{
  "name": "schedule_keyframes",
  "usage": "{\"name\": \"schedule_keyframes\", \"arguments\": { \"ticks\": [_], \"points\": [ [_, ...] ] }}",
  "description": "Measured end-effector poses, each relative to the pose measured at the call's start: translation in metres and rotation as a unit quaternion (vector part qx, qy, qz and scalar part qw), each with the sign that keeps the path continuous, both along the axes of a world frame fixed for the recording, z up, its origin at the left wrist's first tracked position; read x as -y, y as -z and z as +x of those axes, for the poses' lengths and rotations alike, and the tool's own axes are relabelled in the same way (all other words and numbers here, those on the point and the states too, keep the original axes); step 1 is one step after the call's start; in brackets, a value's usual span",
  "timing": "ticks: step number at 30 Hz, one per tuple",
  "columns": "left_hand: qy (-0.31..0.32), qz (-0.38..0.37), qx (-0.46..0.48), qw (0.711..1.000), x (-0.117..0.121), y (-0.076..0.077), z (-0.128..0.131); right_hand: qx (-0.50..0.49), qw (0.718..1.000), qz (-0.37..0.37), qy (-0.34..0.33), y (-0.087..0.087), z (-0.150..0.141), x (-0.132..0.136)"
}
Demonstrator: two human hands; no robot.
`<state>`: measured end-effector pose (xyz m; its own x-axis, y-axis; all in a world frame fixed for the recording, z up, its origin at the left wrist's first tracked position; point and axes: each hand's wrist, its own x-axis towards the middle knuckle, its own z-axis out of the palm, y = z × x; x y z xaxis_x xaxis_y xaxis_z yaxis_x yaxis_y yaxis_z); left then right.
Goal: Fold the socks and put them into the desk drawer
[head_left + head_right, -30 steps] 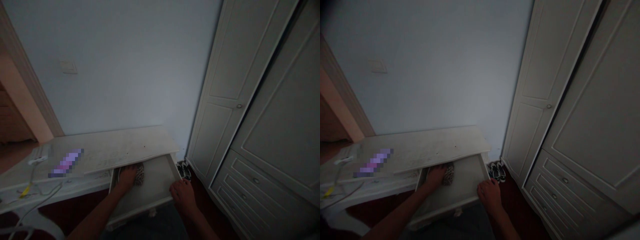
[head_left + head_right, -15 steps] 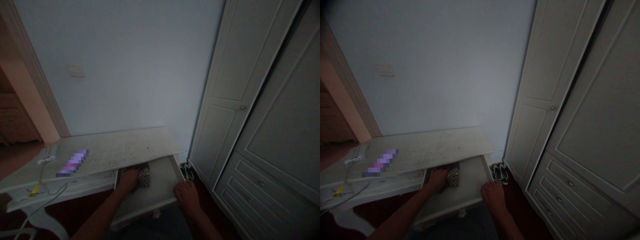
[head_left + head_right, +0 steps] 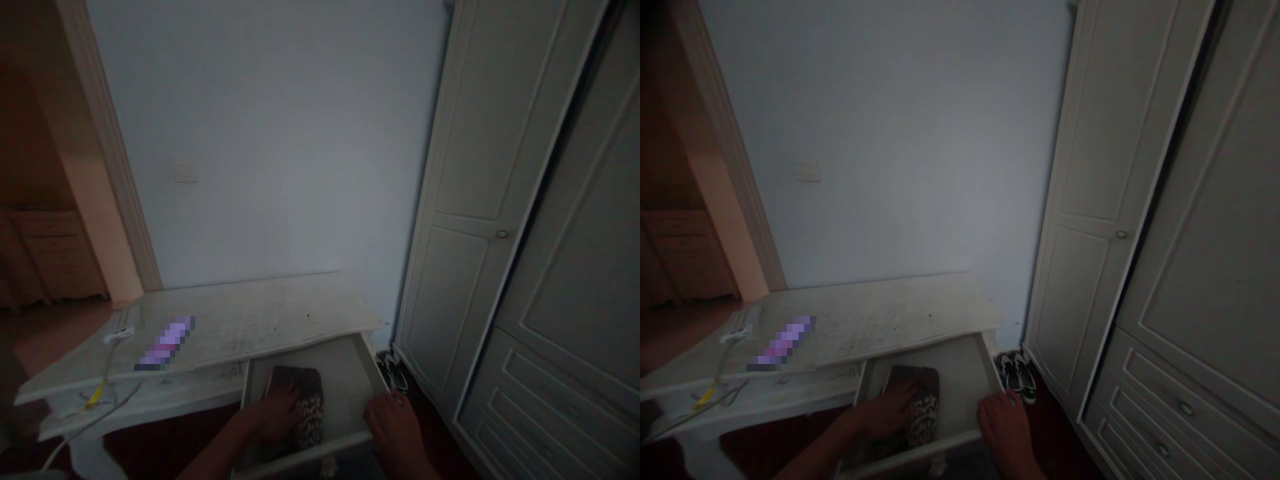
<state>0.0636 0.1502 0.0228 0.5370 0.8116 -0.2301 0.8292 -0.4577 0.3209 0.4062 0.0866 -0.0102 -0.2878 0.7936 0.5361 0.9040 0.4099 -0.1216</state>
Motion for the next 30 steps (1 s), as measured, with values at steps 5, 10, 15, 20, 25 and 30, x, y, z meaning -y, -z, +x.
{"name": "schedule_keyframes", "arguments": {
  "ticks": [5,10,15,20,25,30],
  "points": [
    [-0.038,-0.016,-0.106,0.994,0.001,0.002,0.022,0.022,0.997,0.066,-0.02,0.002,0.004,-0.001],
    [0.005,0.026,-0.094,0.995,-0.012,0.026,0.022,0.004,0.999,0.036,-0.015,-0.001,0.002,0.0],
    [-0.005,0.055,-0.091,0.994,-0.022,0.03,0.011,0.018,0.999,0.038,-0.033,0.002,0.006,0.0],
    [-0.136,0.119,-0.097,0.979,-0.032,0.007,0.001,-0.026,1.0,0.012,-0.002,0.003,0.0,-0.002],
    [-0.074,0.056,-0.121,0.988,-0.022,0.021,0.012,-0.068,0.997,-0.014,0.022,0.006,-0.007,-0.002],
    [-0.046,0.065,-0.131,0.988,-0.027,0.016,0.021,-0.064,0.997,-0.027,0.036,0.006,-0.009,-0.003]
  ]
}}
